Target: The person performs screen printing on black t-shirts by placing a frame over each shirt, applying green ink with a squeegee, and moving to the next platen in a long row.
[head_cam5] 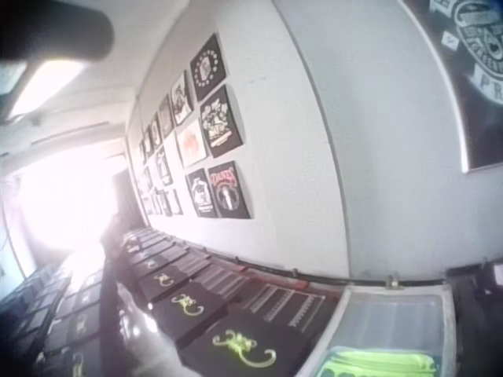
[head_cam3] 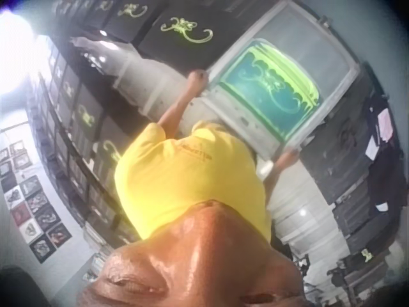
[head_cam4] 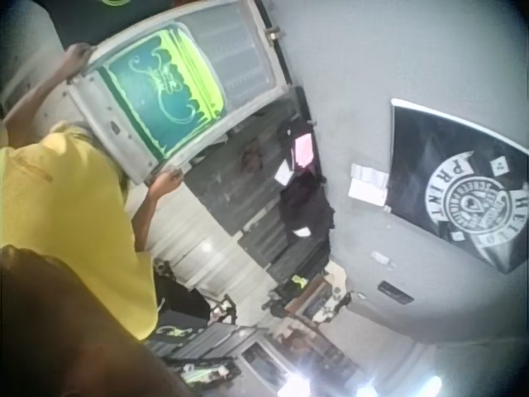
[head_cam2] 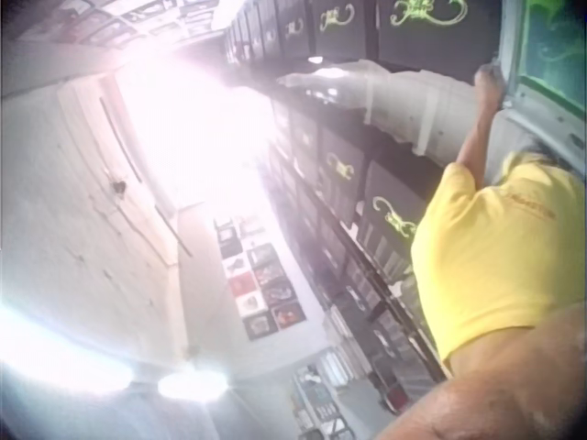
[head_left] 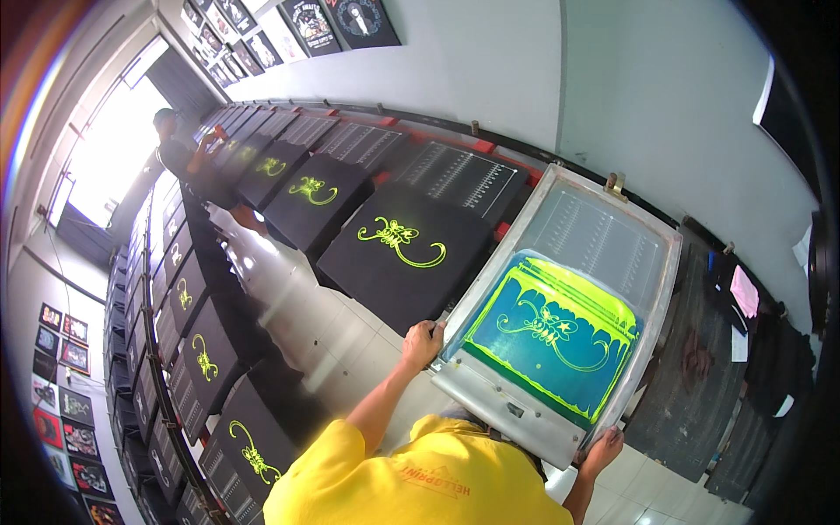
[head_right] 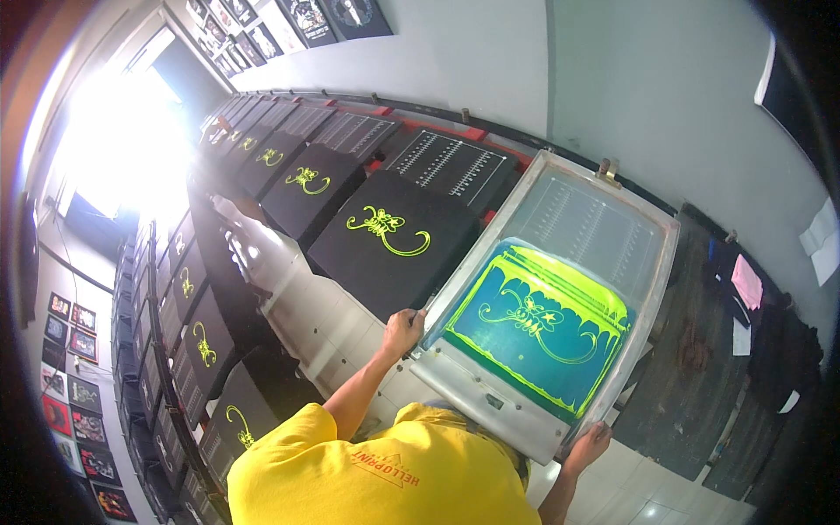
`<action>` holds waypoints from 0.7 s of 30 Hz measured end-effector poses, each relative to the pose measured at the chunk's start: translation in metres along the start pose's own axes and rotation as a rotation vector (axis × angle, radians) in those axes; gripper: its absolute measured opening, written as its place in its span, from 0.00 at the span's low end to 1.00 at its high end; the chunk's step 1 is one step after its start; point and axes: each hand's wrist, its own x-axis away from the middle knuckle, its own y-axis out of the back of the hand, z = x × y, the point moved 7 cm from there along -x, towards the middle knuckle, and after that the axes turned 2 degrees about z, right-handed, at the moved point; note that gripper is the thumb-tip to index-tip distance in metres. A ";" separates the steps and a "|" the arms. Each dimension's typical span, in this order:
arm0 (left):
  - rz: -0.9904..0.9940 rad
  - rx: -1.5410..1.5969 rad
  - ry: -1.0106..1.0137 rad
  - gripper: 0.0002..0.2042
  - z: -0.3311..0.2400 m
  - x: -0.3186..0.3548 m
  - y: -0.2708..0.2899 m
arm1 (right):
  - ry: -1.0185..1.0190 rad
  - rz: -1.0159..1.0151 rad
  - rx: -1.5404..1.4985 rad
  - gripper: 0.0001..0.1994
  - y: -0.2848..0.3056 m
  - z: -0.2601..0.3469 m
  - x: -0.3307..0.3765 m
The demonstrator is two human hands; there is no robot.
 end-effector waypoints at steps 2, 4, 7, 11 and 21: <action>0.024 -0.013 0.010 0.20 0.001 -0.002 -0.001 | -0.002 -0.005 -0.010 0.18 0.001 0.004 0.002; 0.075 -0.034 0.032 0.19 0.001 -0.006 -0.003 | 0.012 -0.014 -0.075 0.18 -0.002 0.000 0.001; 0.023 -0.049 -0.038 0.18 0.019 -0.015 -0.016 | 0.083 -0.039 0.077 0.19 -0.002 -0.004 -0.001; 0.186 -0.036 -0.126 0.17 0.004 -0.026 -0.009 | 0.106 -0.095 0.136 0.19 -0.001 0.003 0.001; 0.230 -0.009 -0.100 0.19 0.002 -0.038 -0.018 | 0.043 -0.111 0.210 0.16 -0.002 0.037 0.007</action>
